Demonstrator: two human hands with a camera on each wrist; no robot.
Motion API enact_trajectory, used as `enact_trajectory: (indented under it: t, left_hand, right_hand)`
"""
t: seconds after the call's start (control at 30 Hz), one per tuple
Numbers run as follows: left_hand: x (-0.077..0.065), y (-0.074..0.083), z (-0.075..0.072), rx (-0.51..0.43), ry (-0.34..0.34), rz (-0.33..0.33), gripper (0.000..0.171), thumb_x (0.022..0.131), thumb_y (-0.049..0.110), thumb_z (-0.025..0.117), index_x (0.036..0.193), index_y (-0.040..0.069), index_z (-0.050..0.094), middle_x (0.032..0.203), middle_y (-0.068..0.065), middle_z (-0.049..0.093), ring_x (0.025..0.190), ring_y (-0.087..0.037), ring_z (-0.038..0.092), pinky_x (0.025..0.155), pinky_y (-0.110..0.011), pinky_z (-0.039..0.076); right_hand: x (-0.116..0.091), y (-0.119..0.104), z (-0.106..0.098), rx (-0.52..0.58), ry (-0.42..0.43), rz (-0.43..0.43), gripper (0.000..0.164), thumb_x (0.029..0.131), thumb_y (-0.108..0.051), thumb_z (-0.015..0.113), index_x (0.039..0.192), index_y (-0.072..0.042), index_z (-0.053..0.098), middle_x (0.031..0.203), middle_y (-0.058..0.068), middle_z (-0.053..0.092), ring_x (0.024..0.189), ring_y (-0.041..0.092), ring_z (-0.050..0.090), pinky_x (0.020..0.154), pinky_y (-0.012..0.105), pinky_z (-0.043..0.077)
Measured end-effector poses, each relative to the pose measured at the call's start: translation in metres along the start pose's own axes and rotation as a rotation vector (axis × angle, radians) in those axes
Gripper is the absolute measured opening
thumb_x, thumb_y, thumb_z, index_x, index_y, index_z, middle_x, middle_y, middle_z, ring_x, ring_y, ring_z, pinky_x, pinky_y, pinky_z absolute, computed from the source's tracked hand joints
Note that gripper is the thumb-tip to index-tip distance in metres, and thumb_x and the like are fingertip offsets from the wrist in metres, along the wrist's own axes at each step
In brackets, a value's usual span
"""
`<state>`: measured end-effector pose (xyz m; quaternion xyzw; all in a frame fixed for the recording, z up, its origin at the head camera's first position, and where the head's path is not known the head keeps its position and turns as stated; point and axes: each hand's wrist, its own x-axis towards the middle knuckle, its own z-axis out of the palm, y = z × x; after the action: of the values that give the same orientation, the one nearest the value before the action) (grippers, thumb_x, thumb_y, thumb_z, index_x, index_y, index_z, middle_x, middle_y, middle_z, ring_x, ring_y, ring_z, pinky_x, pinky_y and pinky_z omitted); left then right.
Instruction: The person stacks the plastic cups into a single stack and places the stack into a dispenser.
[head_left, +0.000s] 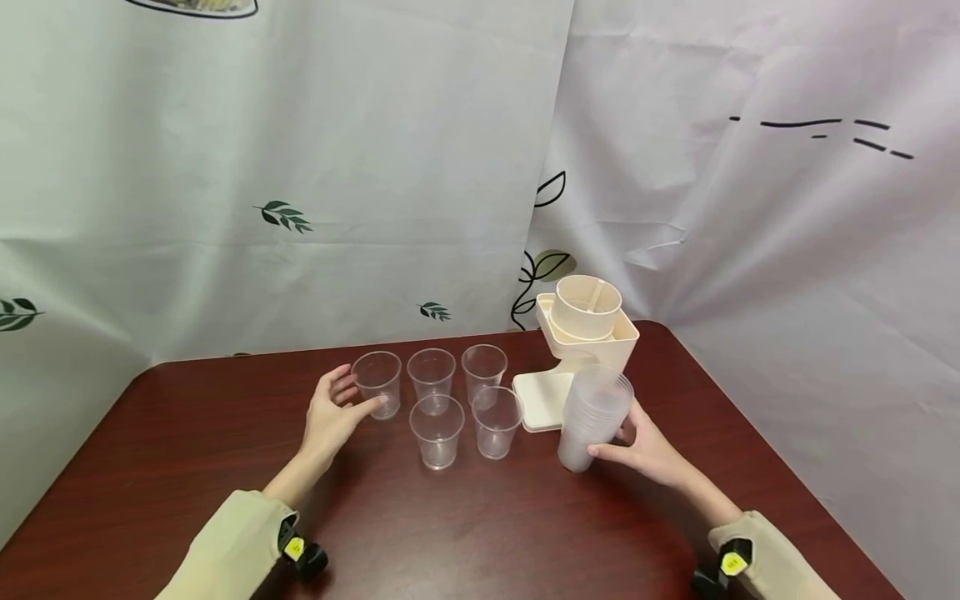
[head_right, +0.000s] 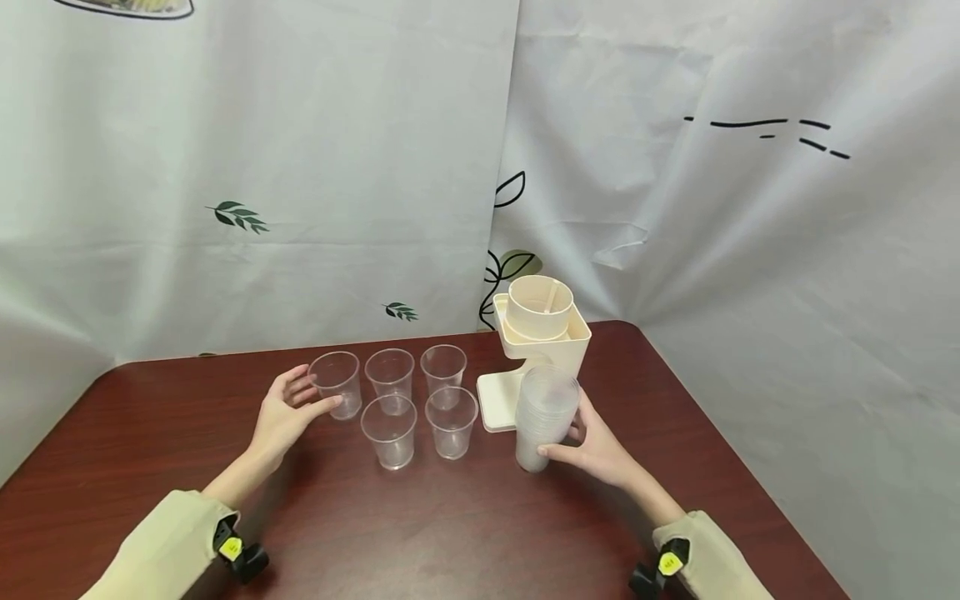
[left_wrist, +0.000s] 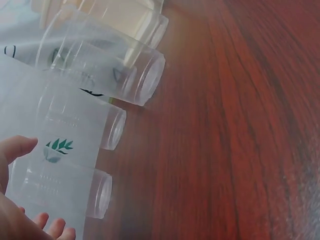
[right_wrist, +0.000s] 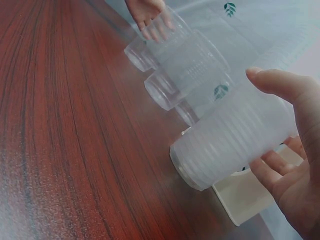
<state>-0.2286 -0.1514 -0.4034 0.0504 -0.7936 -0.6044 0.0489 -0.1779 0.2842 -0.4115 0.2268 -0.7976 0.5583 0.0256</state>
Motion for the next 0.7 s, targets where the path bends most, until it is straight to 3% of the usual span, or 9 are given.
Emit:
enact_trajectory:
  t: [0.7]
  left_hand:
    - [0.013, -0.010, 0.017, 0.032, 0.002, 0.001, 0.085, 0.078, 0.016, 0.079, 0.147, 0.008, 0.030, 0.146, -0.018, 0.042, 0.131, -0.033, 0.044, 0.110, -0.045, 0.039]
  right_hand:
    - [0.001, -0.002, 0.000, -0.001, -0.002, 0.017, 0.078, 0.078, 0.004, 0.073, 0.139, 0.000, 0.026, 0.126, -0.014, 0.048, 0.111, -0.003, 0.055, 0.090, 0.015, 0.049]
